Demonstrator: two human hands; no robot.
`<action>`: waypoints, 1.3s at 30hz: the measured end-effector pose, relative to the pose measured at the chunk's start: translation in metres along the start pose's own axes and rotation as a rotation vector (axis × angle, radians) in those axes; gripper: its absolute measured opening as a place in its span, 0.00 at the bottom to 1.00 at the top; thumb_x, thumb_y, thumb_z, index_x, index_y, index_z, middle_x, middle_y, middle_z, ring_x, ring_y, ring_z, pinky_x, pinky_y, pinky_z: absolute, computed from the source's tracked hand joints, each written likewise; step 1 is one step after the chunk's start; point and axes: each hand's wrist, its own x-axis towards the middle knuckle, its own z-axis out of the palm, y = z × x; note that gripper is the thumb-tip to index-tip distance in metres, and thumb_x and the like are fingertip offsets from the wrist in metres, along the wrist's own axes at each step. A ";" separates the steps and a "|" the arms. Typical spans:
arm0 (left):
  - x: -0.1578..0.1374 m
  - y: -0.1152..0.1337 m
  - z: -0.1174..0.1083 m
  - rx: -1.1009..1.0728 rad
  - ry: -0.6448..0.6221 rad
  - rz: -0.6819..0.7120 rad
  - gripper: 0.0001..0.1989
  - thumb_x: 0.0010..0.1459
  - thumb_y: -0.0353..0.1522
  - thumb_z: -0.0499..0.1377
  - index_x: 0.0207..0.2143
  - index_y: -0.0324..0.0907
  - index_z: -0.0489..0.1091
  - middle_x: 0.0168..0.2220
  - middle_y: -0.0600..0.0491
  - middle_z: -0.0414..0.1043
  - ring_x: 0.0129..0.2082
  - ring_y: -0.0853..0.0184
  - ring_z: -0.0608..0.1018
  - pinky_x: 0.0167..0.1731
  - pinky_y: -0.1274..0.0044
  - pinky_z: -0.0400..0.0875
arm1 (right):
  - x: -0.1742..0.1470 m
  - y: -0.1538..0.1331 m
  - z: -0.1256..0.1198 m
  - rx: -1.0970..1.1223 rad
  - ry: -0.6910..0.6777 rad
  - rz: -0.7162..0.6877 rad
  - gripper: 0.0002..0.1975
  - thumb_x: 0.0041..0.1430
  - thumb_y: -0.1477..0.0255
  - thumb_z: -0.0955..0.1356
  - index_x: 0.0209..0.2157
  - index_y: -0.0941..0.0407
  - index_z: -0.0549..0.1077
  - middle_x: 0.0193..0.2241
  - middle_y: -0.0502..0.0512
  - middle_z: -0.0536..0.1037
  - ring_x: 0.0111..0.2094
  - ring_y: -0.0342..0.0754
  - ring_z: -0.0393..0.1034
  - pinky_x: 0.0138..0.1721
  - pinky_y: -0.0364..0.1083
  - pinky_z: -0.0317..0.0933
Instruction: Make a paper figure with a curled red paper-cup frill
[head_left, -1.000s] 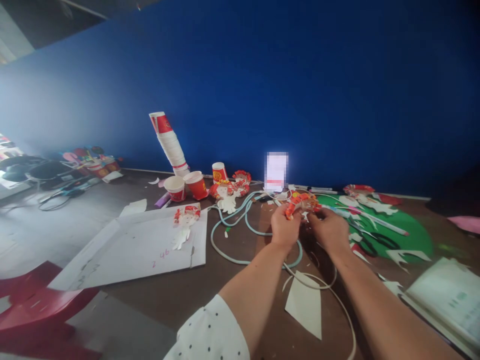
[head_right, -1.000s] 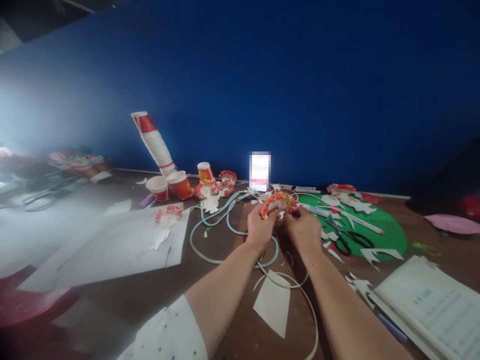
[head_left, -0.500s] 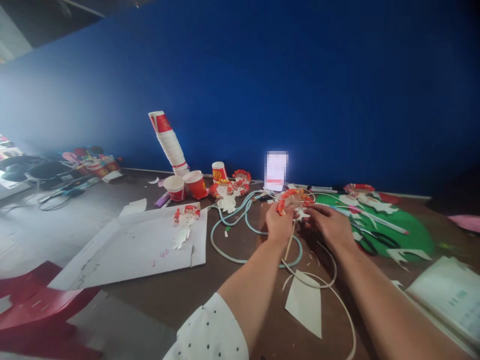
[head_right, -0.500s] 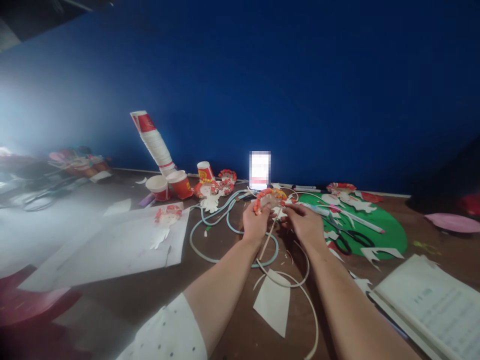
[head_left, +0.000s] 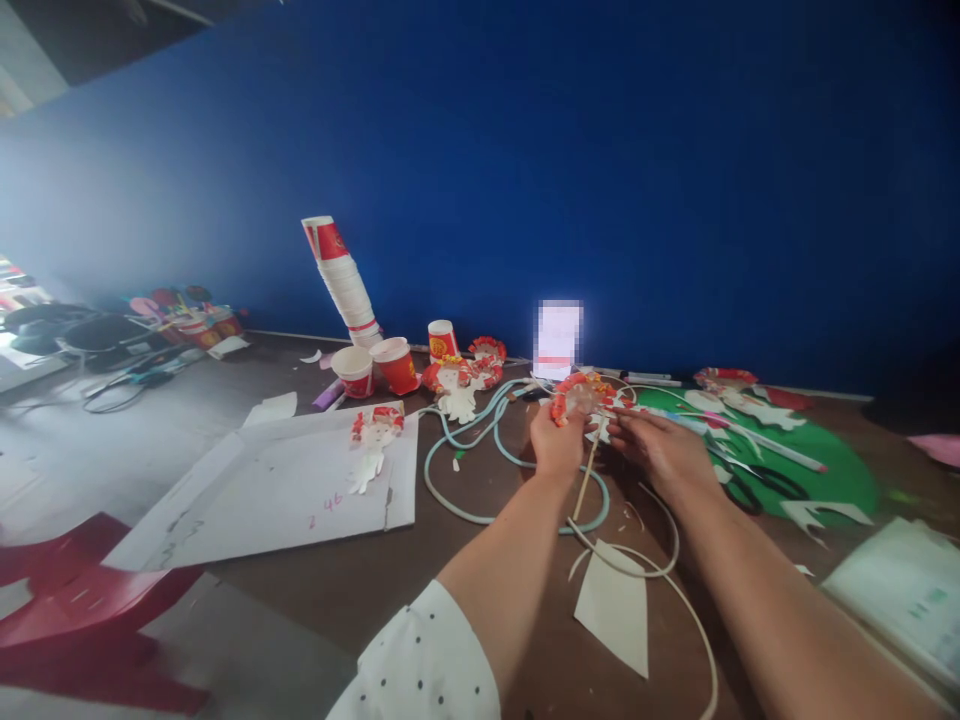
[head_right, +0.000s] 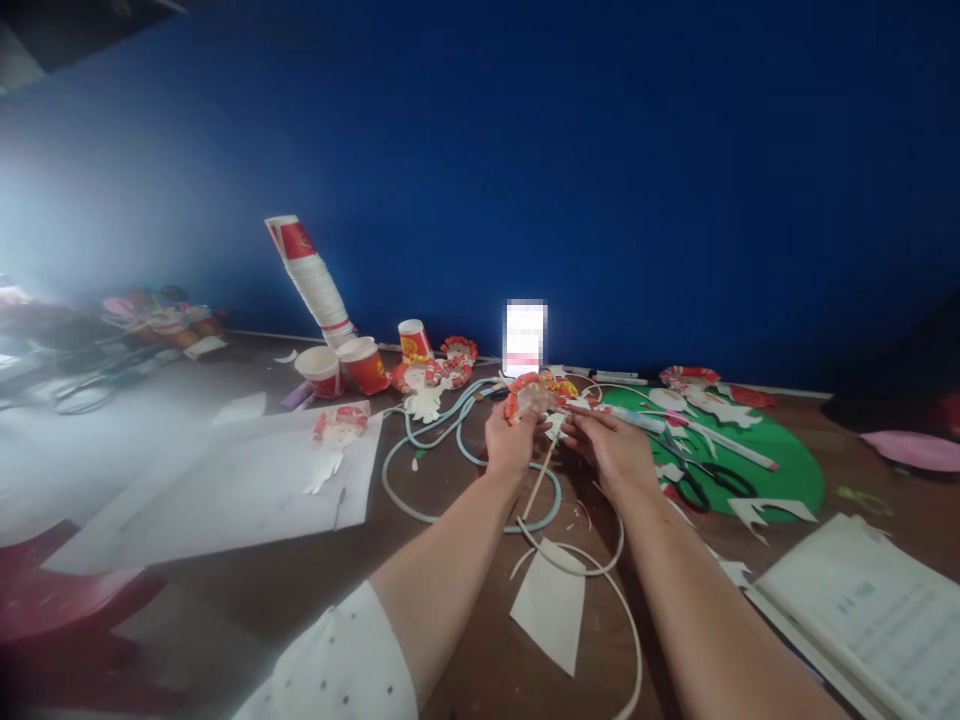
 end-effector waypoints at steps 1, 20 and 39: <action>0.000 -0.001 0.000 -0.005 -0.030 0.017 0.09 0.46 0.28 0.64 0.33 0.37 0.70 0.26 0.55 0.73 0.23 0.70 0.76 0.31 0.75 0.75 | 0.000 0.001 -0.001 -0.036 -0.011 -0.009 0.07 0.45 0.78 0.70 0.30 0.58 0.76 0.27 0.55 0.80 0.30 0.48 0.76 0.32 0.44 0.72; -0.008 -0.008 -0.002 0.218 -0.192 0.165 0.04 0.48 0.31 0.60 0.29 0.40 0.69 0.23 0.57 0.69 0.25 0.69 0.74 0.28 0.78 0.71 | 0.007 0.005 -0.013 -0.916 0.133 -0.334 0.13 0.47 0.65 0.66 0.31 0.57 0.77 0.26 0.56 0.80 0.31 0.52 0.74 0.32 0.45 0.62; -0.011 -0.002 0.001 0.153 -0.151 0.079 0.04 0.48 0.29 0.61 0.29 0.40 0.69 0.22 0.57 0.69 0.23 0.69 0.75 0.29 0.77 0.72 | 0.006 0.004 -0.015 -0.934 0.090 -0.355 0.15 0.49 0.65 0.66 0.33 0.57 0.79 0.25 0.57 0.80 0.30 0.52 0.74 0.32 0.45 0.63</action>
